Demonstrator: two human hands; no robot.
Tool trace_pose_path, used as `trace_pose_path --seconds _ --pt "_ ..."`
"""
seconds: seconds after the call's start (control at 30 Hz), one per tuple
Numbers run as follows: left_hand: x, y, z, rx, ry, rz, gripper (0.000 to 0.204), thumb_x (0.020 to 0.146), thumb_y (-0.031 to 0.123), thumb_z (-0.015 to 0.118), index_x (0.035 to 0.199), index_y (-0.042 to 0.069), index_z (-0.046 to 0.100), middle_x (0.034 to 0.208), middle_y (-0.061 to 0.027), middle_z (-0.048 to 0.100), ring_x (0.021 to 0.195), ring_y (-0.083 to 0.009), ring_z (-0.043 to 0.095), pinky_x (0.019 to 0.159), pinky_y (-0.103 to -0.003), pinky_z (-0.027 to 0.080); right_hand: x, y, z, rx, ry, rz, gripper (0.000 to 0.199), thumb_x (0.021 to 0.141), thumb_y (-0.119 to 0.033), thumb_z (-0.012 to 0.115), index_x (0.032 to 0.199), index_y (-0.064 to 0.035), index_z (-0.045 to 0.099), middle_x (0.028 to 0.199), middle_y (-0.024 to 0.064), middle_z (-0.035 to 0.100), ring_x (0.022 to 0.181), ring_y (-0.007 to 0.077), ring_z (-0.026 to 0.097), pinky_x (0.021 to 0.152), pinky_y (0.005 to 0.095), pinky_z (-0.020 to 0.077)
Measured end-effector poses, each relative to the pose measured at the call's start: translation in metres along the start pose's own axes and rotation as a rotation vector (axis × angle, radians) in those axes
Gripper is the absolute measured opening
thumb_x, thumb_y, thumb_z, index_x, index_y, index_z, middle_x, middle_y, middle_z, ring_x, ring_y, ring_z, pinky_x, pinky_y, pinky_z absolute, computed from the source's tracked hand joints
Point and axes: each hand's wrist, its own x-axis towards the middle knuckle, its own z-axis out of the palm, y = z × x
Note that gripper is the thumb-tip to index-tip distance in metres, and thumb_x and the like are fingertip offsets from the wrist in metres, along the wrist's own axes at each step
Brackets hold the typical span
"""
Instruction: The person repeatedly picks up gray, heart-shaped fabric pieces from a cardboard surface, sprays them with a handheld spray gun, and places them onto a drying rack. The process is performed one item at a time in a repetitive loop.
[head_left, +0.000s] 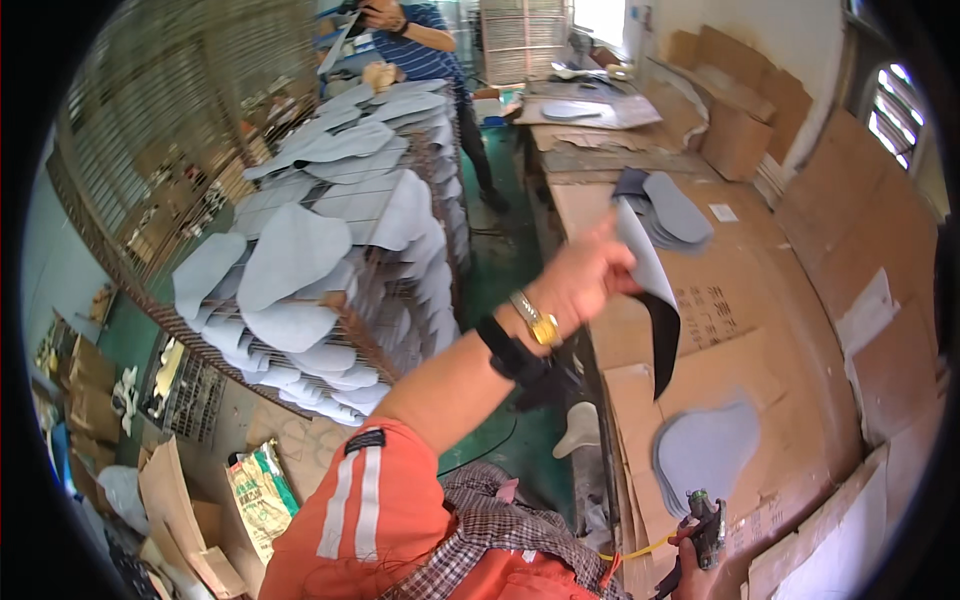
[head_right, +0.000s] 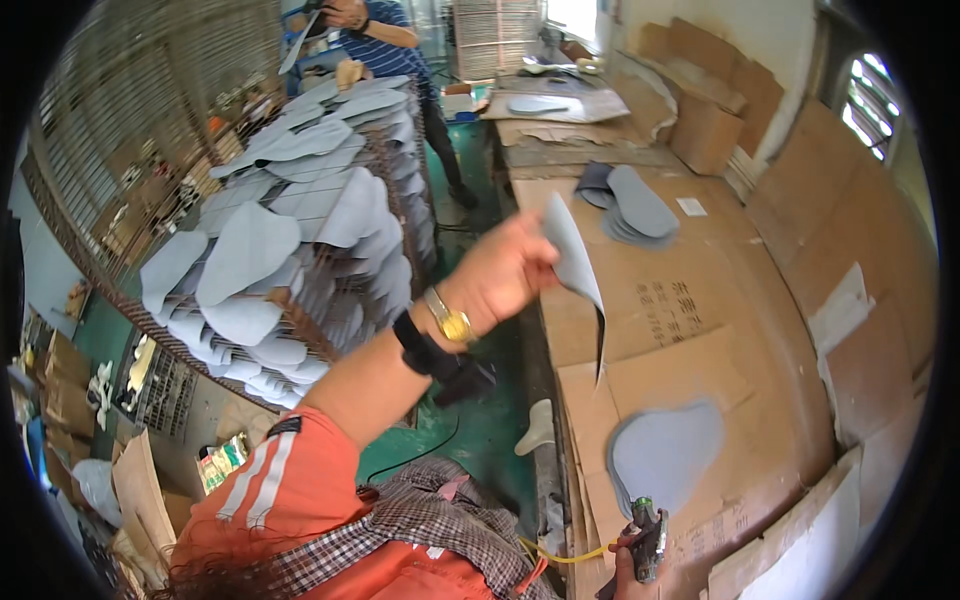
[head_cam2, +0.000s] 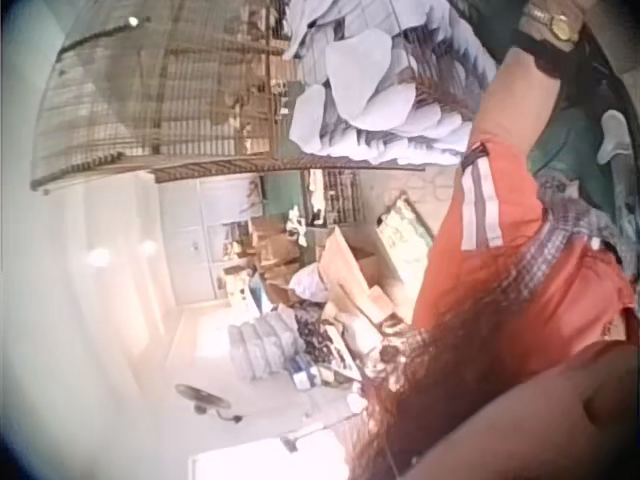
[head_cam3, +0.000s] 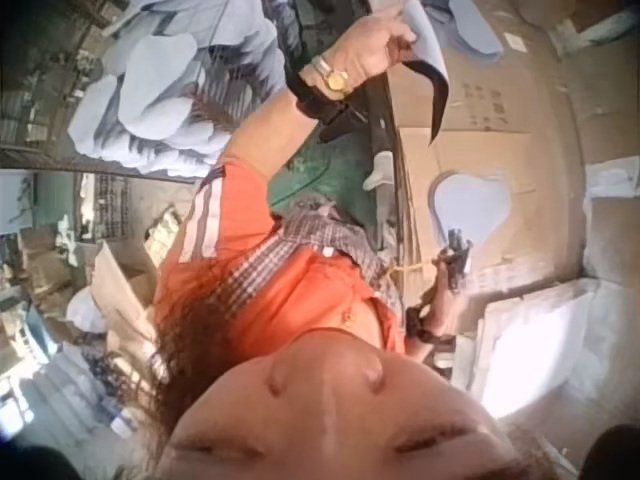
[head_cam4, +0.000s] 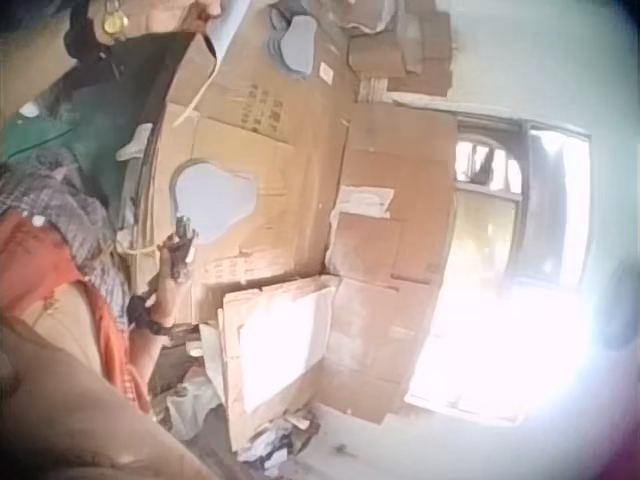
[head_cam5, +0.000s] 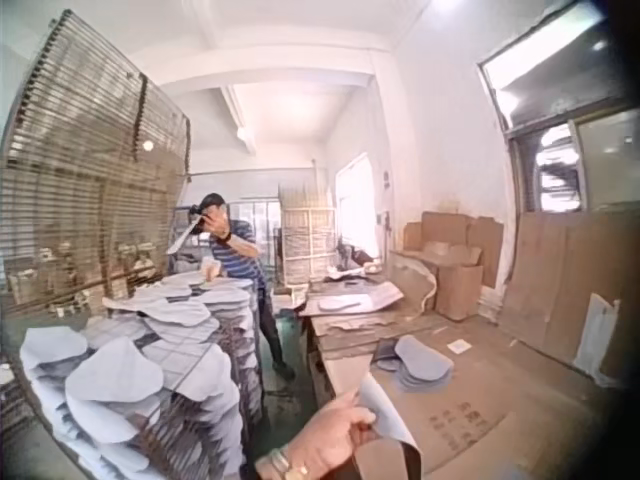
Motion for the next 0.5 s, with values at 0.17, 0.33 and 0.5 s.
trace_pose_path --seconds 0.17,0.33,0.5 --pt "0.020 0.154 -0.042 0.166 0.223 0.551 0.042 0.074 -0.012 0.044 0.112 0.007 0.048 0.093 -0.0089 0.057 0.080 -0.0246 0.062 0.071 -0.041 0.056 0.018 -0.049 0.053 -0.036 -0.103 0.204 0.042 0.086 -0.007 0.056 0.128 -0.0043 0.048 0.087 0.0054 0.063 0.038 0.0043 0.037 0.034 0.0183 0.0296" --pt "0.032 0.269 -0.110 0.386 0.776 1.361 0.053 0.071 -0.014 0.044 0.119 0.008 0.045 0.095 -0.0065 0.054 0.077 -0.0193 0.055 0.059 -0.034 0.052 0.036 -0.021 0.081 -0.071 -0.195 0.171 0.021 0.086 -0.013 0.063 0.106 -0.0083 0.061 0.078 -0.0002 0.062 0.038 0.0036 0.036 0.034 0.0197 0.0263" --pt "0.049 0.246 -0.248 0.049 1.331 1.053 0.052 0.076 -0.008 0.047 0.125 0.010 0.045 0.108 -0.0090 0.057 0.090 -0.0230 0.058 0.060 -0.035 0.053 0.039 -0.046 0.111 -0.148 -0.260 0.169 0.024 0.084 -0.010 0.065 0.107 -0.0094 0.060 0.074 -0.0035 0.056 0.040 0.0030 0.033 0.035 0.0205 0.0248"
